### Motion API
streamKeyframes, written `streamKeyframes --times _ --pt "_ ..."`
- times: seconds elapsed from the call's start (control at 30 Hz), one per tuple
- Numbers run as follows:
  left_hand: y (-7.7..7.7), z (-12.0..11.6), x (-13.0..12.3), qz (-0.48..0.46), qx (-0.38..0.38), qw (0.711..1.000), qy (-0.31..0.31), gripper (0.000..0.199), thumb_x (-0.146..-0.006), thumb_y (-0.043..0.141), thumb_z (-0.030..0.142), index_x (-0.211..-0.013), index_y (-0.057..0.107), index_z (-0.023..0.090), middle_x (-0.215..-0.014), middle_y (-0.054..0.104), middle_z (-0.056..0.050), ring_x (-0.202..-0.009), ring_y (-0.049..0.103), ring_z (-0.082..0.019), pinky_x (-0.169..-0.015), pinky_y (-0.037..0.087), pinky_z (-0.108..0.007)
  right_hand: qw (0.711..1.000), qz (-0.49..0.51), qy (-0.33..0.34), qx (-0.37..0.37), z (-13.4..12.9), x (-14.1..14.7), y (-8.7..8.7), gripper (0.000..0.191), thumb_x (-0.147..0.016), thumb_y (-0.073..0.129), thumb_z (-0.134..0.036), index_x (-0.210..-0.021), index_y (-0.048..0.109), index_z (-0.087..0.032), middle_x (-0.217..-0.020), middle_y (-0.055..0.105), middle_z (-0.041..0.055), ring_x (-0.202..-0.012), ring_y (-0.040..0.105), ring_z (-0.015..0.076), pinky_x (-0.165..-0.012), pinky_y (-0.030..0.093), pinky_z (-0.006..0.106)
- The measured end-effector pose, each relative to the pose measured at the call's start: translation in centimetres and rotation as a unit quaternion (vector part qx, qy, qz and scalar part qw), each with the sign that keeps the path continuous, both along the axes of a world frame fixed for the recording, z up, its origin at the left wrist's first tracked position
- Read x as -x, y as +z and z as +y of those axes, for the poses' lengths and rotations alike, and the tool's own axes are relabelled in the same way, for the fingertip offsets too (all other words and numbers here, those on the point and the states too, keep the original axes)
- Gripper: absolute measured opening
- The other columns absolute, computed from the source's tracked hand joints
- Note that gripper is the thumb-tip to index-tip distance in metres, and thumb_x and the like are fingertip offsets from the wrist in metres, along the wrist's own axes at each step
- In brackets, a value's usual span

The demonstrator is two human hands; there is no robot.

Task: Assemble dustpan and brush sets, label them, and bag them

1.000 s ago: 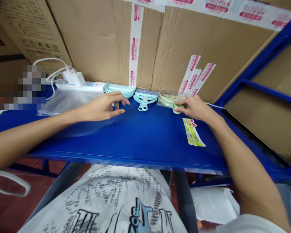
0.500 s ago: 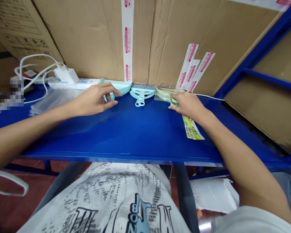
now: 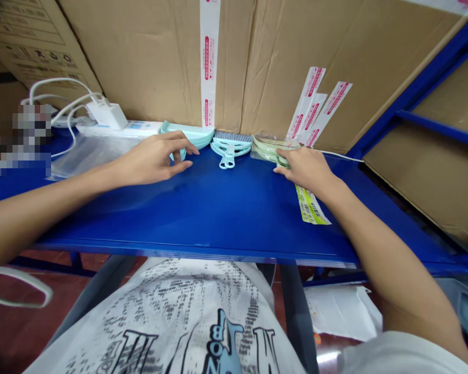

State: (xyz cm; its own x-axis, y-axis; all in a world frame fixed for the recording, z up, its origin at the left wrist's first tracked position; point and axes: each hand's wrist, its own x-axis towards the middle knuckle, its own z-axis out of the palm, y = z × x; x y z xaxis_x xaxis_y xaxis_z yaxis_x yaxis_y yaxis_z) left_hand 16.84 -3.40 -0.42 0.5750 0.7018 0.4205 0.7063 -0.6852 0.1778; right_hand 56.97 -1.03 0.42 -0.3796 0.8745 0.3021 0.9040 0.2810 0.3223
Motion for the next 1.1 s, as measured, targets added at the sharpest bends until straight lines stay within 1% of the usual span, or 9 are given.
streamKeyframes --times 0.17,0.3,0.43,0.5,0.63,0.77,0.87,0.97,1.1 --pt "0.1 0.0 0.0 0.012 -0.009 1.000 0.027 0.034 -0.095 0.060 0.035 -0.123 0.074 0.021 -0.118 0.069 -0.010 -0.086 0.068 -0.023 -0.090 0.056 -0.042 1.000 -0.013 0.004 0.011 0.2 -0.1 -0.3 0.053 -0.100 0.063 -0.054 -0.144 0.071 -0.024 -0.120 0.081 0.0169 -0.105 0.075 0.0406 -0.082 0.053 0.045" --pt "0.2 0.5 0.6 -0.004 -0.037 0.993 0.111 0.027 -0.095 0.063 0.034 -0.115 0.076 0.022 -0.112 0.071 -0.010 -0.094 0.070 -0.028 -0.092 0.054 -0.043 1.000 -0.012 0.005 -0.002 0.2 -0.3 -0.2 0.057 -0.100 0.061 -0.060 -0.147 0.070 -0.030 -0.116 0.083 0.0130 -0.104 0.074 0.0386 -0.082 0.053 0.044" --pt "-0.3 1.8 1.5 -0.007 -0.037 0.985 0.170 0.021 -0.094 0.070 0.040 -0.105 0.078 0.024 -0.102 0.071 -0.010 -0.102 0.070 -0.033 -0.090 0.054 -0.044 0.999 0.028 -0.023 -0.008 -0.4 -0.1 0.7 0.070 -0.098 0.059 -0.073 -0.154 0.065 -0.032 -0.119 0.083 0.0122 -0.105 0.074 0.0396 -0.086 0.054 0.046" --pt "-0.7 2.4 2.0 0.008 -0.026 0.984 0.179 0.023 -0.092 0.074 0.043 -0.102 0.080 0.024 -0.105 0.070 -0.010 -0.104 0.070 -0.034 -0.090 0.054 -0.044 0.998 0.051 -0.030 -0.029 -1.0 0.2 1.1 0.071 -0.101 0.055 -0.072 -0.157 0.061 -0.030 -0.128 0.081 0.0134 -0.111 0.073 0.0413 -0.088 0.054 0.047" --pt "-1.4 3.2 2.6 0.041 -0.019 0.980 0.192 0.029 -0.088 0.077 0.046 -0.105 0.081 0.022 -0.120 0.068 -0.013 -0.106 0.071 -0.037 -0.092 0.055 -0.048 0.993 0.097 -0.010 -0.069 -1.8 0.9 1.5 0.062 -0.108 0.045 -0.064 -0.156 0.062 -0.030 -0.144 0.074 0.0113 -0.124 0.070 0.0415 -0.092 0.055 0.048" --pt "-1.9 3.7 3.0 0.031 -0.014 0.984 0.174 0.030 -0.087 0.077 0.048 -0.102 0.080 0.022 -0.118 0.069 -0.013 -0.108 0.070 -0.037 -0.096 0.056 -0.047 0.991 0.115 0.003 -0.071 -2.0 1.2 1.5 0.054 -0.109 0.044 -0.059 -0.148 0.068 -0.030 -0.139 0.076 0.0104 -0.122 0.071 0.0403 -0.093 0.056 0.050" --pt "-1.9 3.9 3.1 0.027 -0.015 0.985 0.170 0.030 -0.091 0.073 0.047 -0.103 0.079 0.020 -0.119 0.068 -0.013 -0.110 0.069 -0.035 -0.100 0.055 -0.047 0.990 0.120 0.004 -0.067 -1.8 1.2 1.4 0.050 -0.109 0.045 -0.056 -0.143 0.071 -0.030 -0.136 0.077 0.0091 -0.118 0.072 0.0401 -0.093 0.056 0.051" --pt "-1.7 4.1 3.1 0.016 -0.032 0.982 0.183 0.032 -0.095 0.067 0.044 -0.106 0.079 0.016 -0.126 0.065 -0.017 -0.113 0.069 -0.034 -0.103 0.055 -0.048 0.989 0.122 0.017 -0.086 -1.5 1.0 1.2 0.047 -0.108 0.047 -0.053 -0.135 0.076 -0.027 -0.128 0.080 0.0091 -0.112 0.074 0.0365 -0.087 0.055 0.046" --pt "-1.5 4.4 3.1 -0.024 -0.066 0.982 0.175 0.028 -0.099 0.064 0.042 -0.103 0.076 0.016 -0.123 0.065 -0.016 -0.123 0.064 -0.034 -0.107 0.055 -0.047 0.985 0.127 0.032 -0.115 -1.1 0.9 1.0 0.044 -0.105 0.051 -0.051 -0.126 0.079 -0.023 -0.118 0.082 0.0093 -0.105 0.076 0.0328 -0.080 0.053 0.040"
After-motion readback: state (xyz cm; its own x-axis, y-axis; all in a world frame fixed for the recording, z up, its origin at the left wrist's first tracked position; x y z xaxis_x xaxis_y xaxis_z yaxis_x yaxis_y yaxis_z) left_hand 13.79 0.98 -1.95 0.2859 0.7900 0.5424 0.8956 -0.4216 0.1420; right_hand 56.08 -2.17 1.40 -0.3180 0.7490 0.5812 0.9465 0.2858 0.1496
